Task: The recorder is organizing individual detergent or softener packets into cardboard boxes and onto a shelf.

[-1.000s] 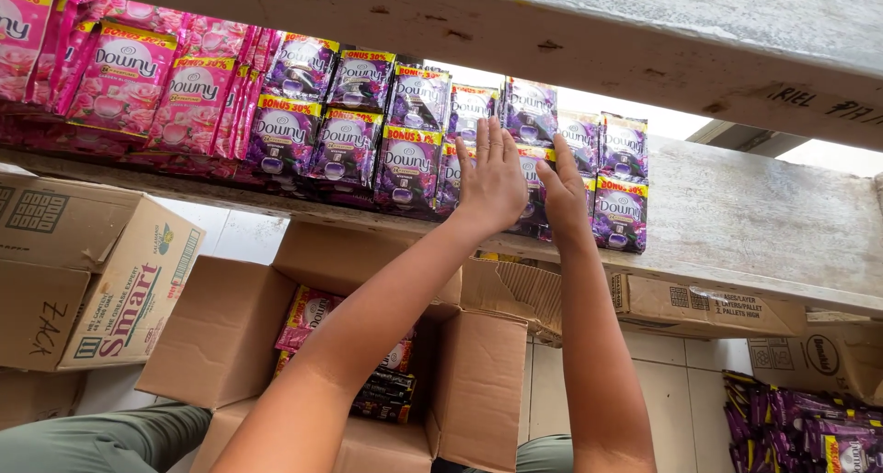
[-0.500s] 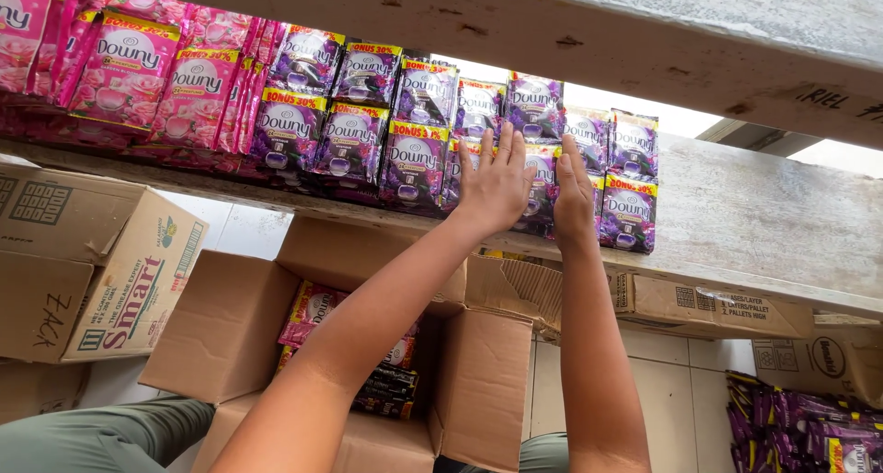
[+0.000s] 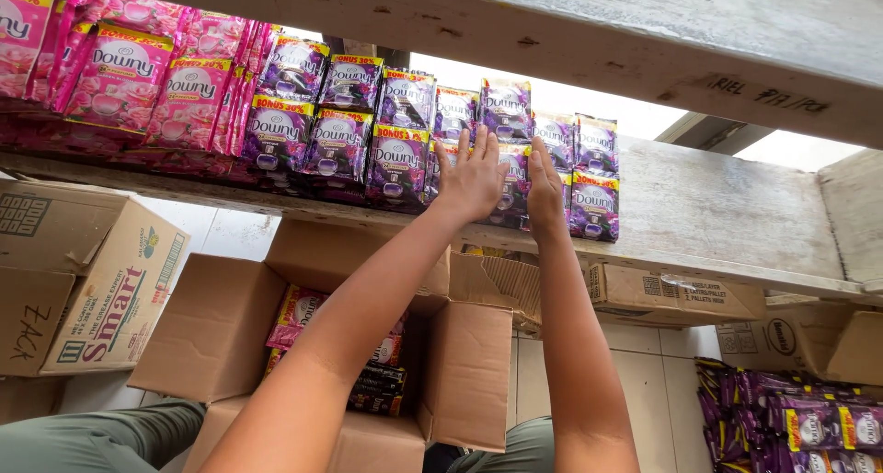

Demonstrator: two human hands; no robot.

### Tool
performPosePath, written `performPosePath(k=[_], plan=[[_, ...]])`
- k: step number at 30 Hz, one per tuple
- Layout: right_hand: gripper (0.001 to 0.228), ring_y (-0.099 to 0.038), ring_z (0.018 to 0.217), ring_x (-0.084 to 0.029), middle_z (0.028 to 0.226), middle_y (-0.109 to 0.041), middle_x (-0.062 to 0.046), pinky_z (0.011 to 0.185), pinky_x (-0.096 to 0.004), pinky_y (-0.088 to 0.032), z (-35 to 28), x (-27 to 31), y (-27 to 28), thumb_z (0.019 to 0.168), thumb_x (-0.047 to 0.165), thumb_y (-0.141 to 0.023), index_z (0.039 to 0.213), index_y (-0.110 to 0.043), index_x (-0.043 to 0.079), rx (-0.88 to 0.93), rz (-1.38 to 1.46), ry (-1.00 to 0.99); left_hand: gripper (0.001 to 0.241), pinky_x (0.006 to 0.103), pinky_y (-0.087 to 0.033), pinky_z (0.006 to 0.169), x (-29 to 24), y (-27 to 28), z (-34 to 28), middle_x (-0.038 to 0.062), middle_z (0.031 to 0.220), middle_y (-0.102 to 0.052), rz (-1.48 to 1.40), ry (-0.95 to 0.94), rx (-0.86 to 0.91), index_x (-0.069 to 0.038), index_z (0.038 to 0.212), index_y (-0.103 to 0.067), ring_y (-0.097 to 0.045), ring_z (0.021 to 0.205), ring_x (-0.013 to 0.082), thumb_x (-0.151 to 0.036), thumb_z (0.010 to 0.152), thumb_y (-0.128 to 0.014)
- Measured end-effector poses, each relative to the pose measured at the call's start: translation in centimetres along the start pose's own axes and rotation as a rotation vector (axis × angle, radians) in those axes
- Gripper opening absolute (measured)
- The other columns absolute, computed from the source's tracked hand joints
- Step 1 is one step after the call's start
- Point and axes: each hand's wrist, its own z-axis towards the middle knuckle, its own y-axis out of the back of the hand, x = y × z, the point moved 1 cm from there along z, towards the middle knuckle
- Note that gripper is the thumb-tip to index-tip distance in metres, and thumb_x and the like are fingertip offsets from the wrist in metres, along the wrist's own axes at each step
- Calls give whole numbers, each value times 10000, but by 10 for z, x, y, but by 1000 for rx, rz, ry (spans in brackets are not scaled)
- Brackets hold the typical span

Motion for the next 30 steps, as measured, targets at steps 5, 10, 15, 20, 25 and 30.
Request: performPosePath(k=[5, 10, 15, 20, 25, 30], plan=[[579, -338, 1536, -265, 1646, -376, -194, 1246, -343, -261, -21, 4, 4, 1102, 303, -410, 1564, -350, -40, -40, -85, 63, 692, 691, -83, 1183, -1, 21, -33, 202, 1648, -257, -66, -90, -85, -19, 1550, -338, -181, 1536, 415, -496, 1051, -386], [491, -452, 1414, -260, 1523, -495, -189, 1163, -360, -366, -84, 20, -12, 1094, 202, -513, 1519, -448, -36, -172, -221, 182, 580, 526, -375, 1155, 15, 48, -102, 237, 1480, -540, -282, -256, -256, 9, 1428, -523, -478, 1420, 367, -388, 1009, -574], [196, -643, 987, -142, 1131, -652, -103, 876, -289, -562, -169, 52, -55, 1072, 55, -597, 1255, -635, -7, -290, -119, 327, 277, 357, -599, 790, 40, 104, -187, 158, 1002, -767, -741, -242, -6, -46, 1159, -707, -771, 887, 234, -233, 959, -660], [123, -664, 778, -117, 909, -694, -76, 728, -258, -554, -223, 29, -105, 1061, 72, -601, 1122, -676, -3, -24, -31, 93, 312, 362, -592, 776, 108, 91, -239, 119, 925, -778, -648, -169, 325, -45, 1034, -740, -778, 837, 228, -334, 930, -685], [199, -684, 795, -127, 926, -729, -64, 741, -277, -572, -252, -6, -159, 965, 100, -661, 1144, -694, 20, 415, -156, -194, 462, 384, -588, 838, 199, 2, -266, 129, 1018, -781, -463, -117, 571, -58, 1072, -750, -757, 955, 267, -455, 838, -726], [522, -703, 1028, -310, 1100, -723, -167, 907, -395, -560, -281, -57, -171, 828, 292, -808, 1261, -650, 47, 859, -755, -290, 631, 422, -546, 951, 259, -78, -298, 176, 1213, -727, -264, -15, 795, -43, 1191, -706, -690, 1128, 322, -484, 752, -803]])
